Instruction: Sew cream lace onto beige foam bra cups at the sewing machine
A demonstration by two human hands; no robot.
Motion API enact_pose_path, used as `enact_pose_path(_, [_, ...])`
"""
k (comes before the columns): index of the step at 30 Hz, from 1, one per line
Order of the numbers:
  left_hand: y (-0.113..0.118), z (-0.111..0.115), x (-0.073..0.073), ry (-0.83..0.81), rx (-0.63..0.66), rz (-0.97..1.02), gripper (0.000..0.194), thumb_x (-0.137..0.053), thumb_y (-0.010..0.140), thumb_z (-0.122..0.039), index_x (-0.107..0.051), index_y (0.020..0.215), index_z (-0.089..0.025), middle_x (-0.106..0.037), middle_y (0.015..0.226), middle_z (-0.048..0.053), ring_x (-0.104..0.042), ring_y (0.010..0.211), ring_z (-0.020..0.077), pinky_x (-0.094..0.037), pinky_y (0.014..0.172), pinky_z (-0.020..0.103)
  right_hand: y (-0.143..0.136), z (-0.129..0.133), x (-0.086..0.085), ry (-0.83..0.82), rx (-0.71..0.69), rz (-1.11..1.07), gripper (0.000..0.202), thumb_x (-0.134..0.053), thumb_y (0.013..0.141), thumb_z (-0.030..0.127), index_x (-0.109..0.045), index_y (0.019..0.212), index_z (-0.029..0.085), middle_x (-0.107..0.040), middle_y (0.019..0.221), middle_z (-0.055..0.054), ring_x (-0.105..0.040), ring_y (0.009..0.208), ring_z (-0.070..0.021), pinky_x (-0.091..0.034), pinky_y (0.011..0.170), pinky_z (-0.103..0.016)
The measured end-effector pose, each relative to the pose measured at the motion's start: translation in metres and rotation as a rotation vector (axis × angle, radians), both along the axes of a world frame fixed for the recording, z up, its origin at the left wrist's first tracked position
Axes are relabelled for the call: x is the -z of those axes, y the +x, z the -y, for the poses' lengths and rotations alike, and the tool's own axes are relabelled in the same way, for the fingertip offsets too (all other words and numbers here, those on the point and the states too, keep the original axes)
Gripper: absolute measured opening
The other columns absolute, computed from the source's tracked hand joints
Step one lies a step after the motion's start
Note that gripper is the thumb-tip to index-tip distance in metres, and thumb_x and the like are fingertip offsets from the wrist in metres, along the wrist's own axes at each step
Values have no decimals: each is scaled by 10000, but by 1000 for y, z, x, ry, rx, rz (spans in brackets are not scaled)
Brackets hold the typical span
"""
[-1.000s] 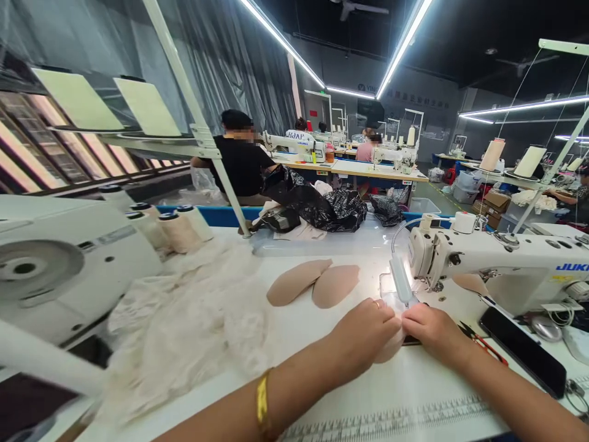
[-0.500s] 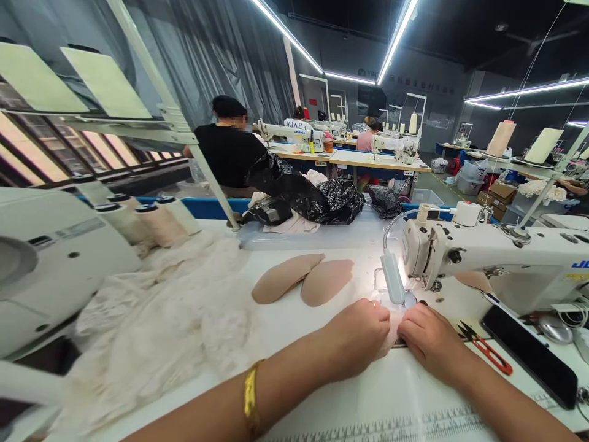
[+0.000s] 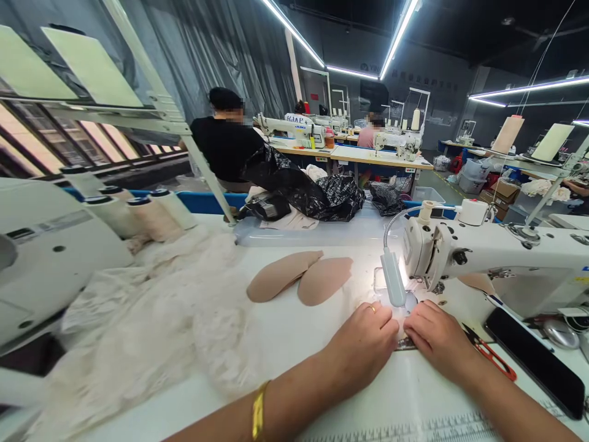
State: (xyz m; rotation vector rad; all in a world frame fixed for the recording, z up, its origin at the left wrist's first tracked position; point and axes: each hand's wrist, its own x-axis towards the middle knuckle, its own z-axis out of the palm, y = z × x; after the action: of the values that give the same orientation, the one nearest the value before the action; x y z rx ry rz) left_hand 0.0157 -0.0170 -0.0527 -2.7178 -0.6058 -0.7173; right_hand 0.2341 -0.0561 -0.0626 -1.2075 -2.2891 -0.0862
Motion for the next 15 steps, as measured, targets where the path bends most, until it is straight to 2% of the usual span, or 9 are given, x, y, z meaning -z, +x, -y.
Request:
enact_pose_path(5, [0, 3, -1, -46, -25, 8, 167, -499, 912, -87, -565, 790, -179, -515, 734, 26, -440, 659, 195, -370, 618, 328, 0, 1, -3, 13, -43, -14, 245, -458, 1050, 146, -574, 848, 220, -572, 781, -9, -503, 746, -182, -377, 665, -279])
enact_pose_path(9, [0, 3, -1, -64, -43, 15, 198, -478, 946, -107, -576, 788, -175, -526, 737, 34, -444, 665, 199, -380, 633, 338, 1, 1, -3, 17, -49, -10, 249, -456, 1054, 151, -580, 849, 222, -573, 781, -11, -500, 743, -184, -375, 654, -280])
enact_pose_path(15, [1, 2, 0, -44, 32, -7, 239, -486, 971, -109, -574, 759, -175, -555, 755, 29, -452, 669, 185, -360, 671, 355, 2, 1, -3, -17, -45, 1, 253, -450, 1050, 148, -587, 852, 224, -586, 793, -19, -520, 760, -191, -396, 668, -293])
